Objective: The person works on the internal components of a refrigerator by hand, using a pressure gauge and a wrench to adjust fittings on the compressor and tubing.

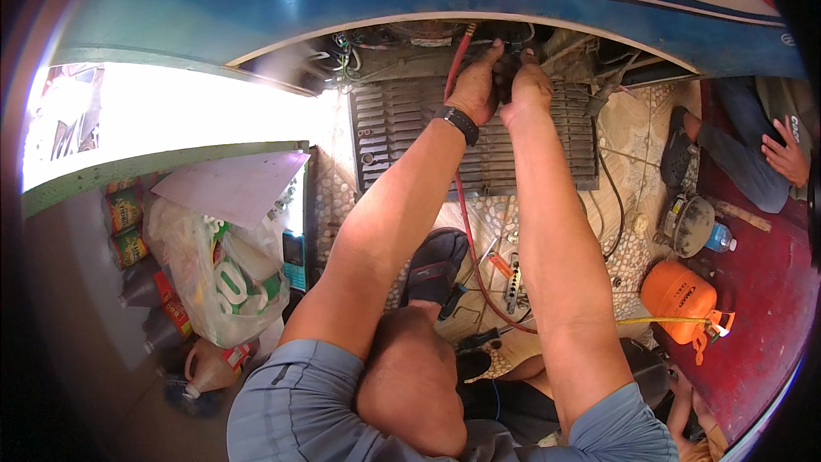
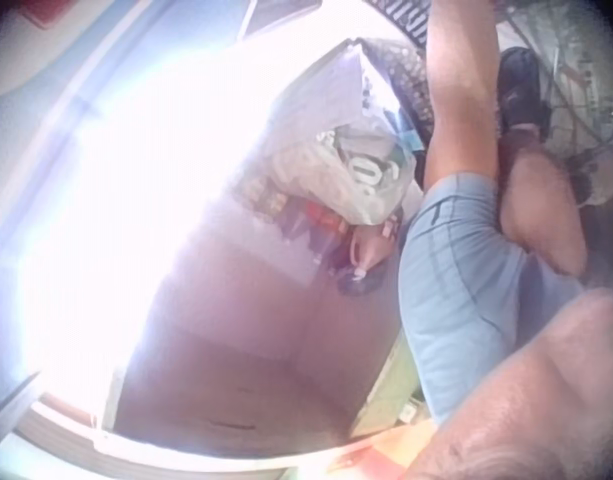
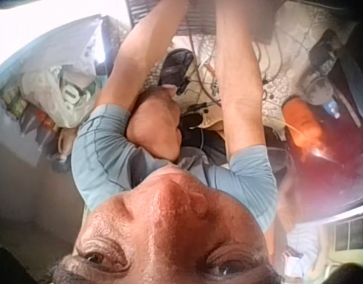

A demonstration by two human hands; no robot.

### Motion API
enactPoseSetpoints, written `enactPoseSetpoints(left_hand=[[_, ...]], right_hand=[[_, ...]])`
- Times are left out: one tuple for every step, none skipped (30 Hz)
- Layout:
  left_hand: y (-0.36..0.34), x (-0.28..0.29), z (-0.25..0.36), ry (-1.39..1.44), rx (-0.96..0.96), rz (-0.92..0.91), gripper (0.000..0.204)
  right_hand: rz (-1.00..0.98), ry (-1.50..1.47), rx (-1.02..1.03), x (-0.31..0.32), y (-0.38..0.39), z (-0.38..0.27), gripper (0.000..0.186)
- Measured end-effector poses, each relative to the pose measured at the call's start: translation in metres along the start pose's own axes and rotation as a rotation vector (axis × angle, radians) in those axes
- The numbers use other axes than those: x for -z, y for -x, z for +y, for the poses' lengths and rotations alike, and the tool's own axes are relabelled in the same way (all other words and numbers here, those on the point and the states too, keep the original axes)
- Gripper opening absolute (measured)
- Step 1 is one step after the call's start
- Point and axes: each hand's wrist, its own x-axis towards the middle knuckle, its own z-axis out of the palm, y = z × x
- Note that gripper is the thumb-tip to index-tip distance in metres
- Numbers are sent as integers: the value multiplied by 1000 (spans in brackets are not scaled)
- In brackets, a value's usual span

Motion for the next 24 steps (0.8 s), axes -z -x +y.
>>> enactPoseSetpoints(left_hand=[[1,-4,2,-31,40,5,33],[5,-5,2,-61,81,22,32],[8,-9,2,-50,76,25,34],[10,-12,1,-38,72,29,37],[9,-18,0,-32,63,22,39],[9,-22,-1,-6,50,9,42],[9,-25,-1,20,37,-4,45],[11,-23,1,40,20,-6,49],[16,-20,0,48,-6,33,50],[21,-16,0,93,-28,-23,49],[25,-20,-3,141,-42,-91,47],[30,-24,-5,190,-56,-158,46],[33,-28,-7,115,-111,-7,39],[35,-29,-9,58,-134,-8,39],[36,-31,-11,2,-156,-11,40],[36,-33,-15,-53,-176,-15,41],[33,-28,-14,-7,-206,-59,37],[29,-24,-14,-18,-230,-43,40],[25,-21,-14,-29,-255,-28,43],[23,-22,-17,-29,-268,-17,47],[23,-23,-19,-62,-292,70,54],[22,-23,-20,-97,-318,157,61],[20,-33,-21,-130,-338,233,68],[20,-44,-20,-167,-351,294,75]], right_hand=[[-20,20,-21,2,-2,-5,48],[-39,43,-52,6,-5,-4,48],[-58,66,-84,9,-6,-2,48],[-43,182,16,13,-7,3,48],[-31,294,126,15,-7,7,49],[-17,406,236,18,-7,9,49],[-71,533,470,24,-9,12,51],[-59,695,507,22,-4,8,50],[-45,857,541,19,4,-1,50],[-32,1019,572,16,10,-8,51],[40,952,521,17,8,-14,58],[75,929,464,15,5,-20,60],[109,905,407,12,2,-25,62],[138,881,348,9,-2,-27,64],[165,789,317,7,-5,-28,67],[112,667,309,12,-5,-27,66],[40,540,296,9,-1,-24,65],[-31,412,282,7,4,-21,64],[-74,390,308,7,10,-18,61],[-102,377,335,14,14,-15,57],[-132,364,363,20,17,-13,54],[-145,386,347,24,19,-11,55],[-149,408,340,32,19,-14,56],[-155,430,328,38,19,-15,57]])
